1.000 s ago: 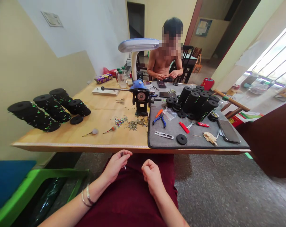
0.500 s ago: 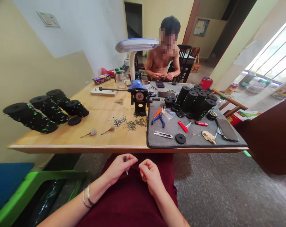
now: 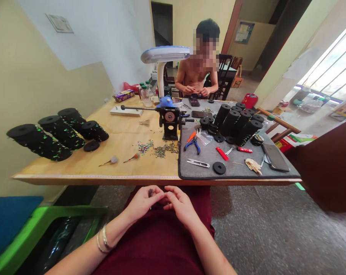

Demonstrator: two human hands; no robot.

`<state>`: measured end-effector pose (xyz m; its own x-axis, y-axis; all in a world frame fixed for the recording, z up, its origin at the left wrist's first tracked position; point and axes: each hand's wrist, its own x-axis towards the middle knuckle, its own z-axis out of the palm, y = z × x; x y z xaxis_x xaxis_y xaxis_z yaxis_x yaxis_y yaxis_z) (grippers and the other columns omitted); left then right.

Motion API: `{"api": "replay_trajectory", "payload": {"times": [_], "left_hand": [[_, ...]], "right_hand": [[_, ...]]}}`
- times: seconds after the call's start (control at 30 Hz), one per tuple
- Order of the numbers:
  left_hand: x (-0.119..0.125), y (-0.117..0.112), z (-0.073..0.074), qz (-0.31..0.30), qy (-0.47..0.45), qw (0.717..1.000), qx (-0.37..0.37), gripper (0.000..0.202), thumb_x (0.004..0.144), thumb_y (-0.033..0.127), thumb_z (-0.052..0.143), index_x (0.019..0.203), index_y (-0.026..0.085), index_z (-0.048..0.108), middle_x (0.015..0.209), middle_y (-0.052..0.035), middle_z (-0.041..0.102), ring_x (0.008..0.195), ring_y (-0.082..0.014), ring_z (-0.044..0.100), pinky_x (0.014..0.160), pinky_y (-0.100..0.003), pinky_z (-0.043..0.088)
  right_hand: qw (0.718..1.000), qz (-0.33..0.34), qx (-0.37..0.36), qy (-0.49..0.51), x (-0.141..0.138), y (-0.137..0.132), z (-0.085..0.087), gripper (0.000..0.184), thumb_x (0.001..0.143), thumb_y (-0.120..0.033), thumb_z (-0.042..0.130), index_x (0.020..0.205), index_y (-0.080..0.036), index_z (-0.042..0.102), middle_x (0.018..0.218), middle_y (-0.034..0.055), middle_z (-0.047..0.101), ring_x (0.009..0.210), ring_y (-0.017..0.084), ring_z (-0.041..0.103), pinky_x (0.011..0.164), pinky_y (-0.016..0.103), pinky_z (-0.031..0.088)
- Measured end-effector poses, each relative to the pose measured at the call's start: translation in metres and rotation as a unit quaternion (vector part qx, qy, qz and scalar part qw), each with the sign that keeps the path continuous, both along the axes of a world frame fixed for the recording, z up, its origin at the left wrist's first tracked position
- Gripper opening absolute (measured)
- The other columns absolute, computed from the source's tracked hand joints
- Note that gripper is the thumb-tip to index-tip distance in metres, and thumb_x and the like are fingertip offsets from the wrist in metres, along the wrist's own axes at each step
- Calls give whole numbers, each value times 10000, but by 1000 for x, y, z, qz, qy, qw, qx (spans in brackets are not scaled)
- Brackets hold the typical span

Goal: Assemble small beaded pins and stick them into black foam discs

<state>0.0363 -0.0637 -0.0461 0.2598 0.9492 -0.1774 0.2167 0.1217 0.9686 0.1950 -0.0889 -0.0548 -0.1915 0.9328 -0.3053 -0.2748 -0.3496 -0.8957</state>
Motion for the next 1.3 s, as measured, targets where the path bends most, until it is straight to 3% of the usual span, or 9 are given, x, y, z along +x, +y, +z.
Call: {"api": "replay_trajectory", "payload": {"times": [0.13, 0.3, 0.53, 0.73, 0.87, 0.97, 1.07, 1.17, 1.3], "left_hand": [[-1, -2, 4, -6, 45, 998, 37, 230, 732, 340, 596, 635, 135, 634, 535, 9, 551, 508, -103, 412, 516, -223, 313], [-3, -3, 4, -8, 71, 995, 66, 206, 745, 317, 579, 639, 147, 630, 515, 24, 518, 502, -103, 394, 501, -217, 290], [-15, 7, 18, -14, 145, 981, 129, 192, 768, 343, 572, 790, 164, 638, 585, 6, 565, 545, -132, 463, 542, -238, 351], [-33, 42, 38, 25, 360, 906, 219, 185, 811, 193, 487, 983, 171, 553, 923, -89, 644, 828, -210, 597, 734, -315, 436], [-41, 62, 37, 30, 407, 869, 281, 278, 800, 216, 518, 1075, 175, 526, 1059, -108, 622, 961, -237, 582, 817, -342, 447], [-55, 72, 35, 95, 419, 843, 323, 301, 800, 218, 509, 1094, 163, 529, 1062, -113, 625, 1001, -244, 569, 876, -357, 434], [-73, 86, 32, 147, 481, 812, 295, 305, 784, 160, 484, 1081, 139, 548, 1022, -131, 639, 985, -266, 572, 869, -382, 431], [-86, 99, 27, 133, 490, 826, 244, 325, 768, 127, 471, 1082, 123, 557, 959, -130, 654, 934, -258, 593, 841, -369, 441], [-88, 98, 28, 159, 394, 866, 265, 281, 790, 137, 419, 1015, 132, 589, 879, -102, 637, 875, -239, 589, 808, -364, 448]], "right_hand": [[995, 20, 57, -75, -7, 4, -2, 306, 722, -380, 684, 918, -162, 593, 609, -10, 632, 543, 127, 579, 527, 241, 460], [985, 24, 92, -142, -8, 2, -7, 204, 760, -353, 636, 736, -172, 545, 524, -28, 586, 455, 101, 501, 483, 219, 392], [996, -18, 46, -75, -4, -1, -9, 278, 748, -389, 641, 674, -180, 474, 437, -79, 477, 357, 39, 285, 374, 167, 193], [998, -51, -11, 37, -4, -5, -10, 344, 722, -437, 683, 712, -191, 442, 453, -96, 440, 348, 17, 191, 347, 162, 66], [996, -58, -15, 72, -5, -7, -10, 338, 729, -432, 691, 729, -194, 451, 429, -111, 387, 350, 14, 153, 345, 158, 63], [994, -61, -9, 91, -6, -8, -10, 332, 737, -433, 689, 737, -196, 457, 412, -127, 329, 356, 16, 118, 347, 158, 65], [993, -65, -6, 98, -7, -10, -10, 327, 748, -437, 680, 744, -197, 459, 409, -130, 309, 363, 20, 111, 352, 159, 68], [993, -69, -4, 96, -9, -10, -12, 323, 757, -438, 673, 749, -196, 458, 407, -131, 309, 365, 23, 112, 353, 166, 69], [993, -77, 7, 89, -11, -10, -12, 318, 767, -435, 665, 748, -194, 458, 393, -127, 326, 361, 28, 141, 355, 170, 80]]}}
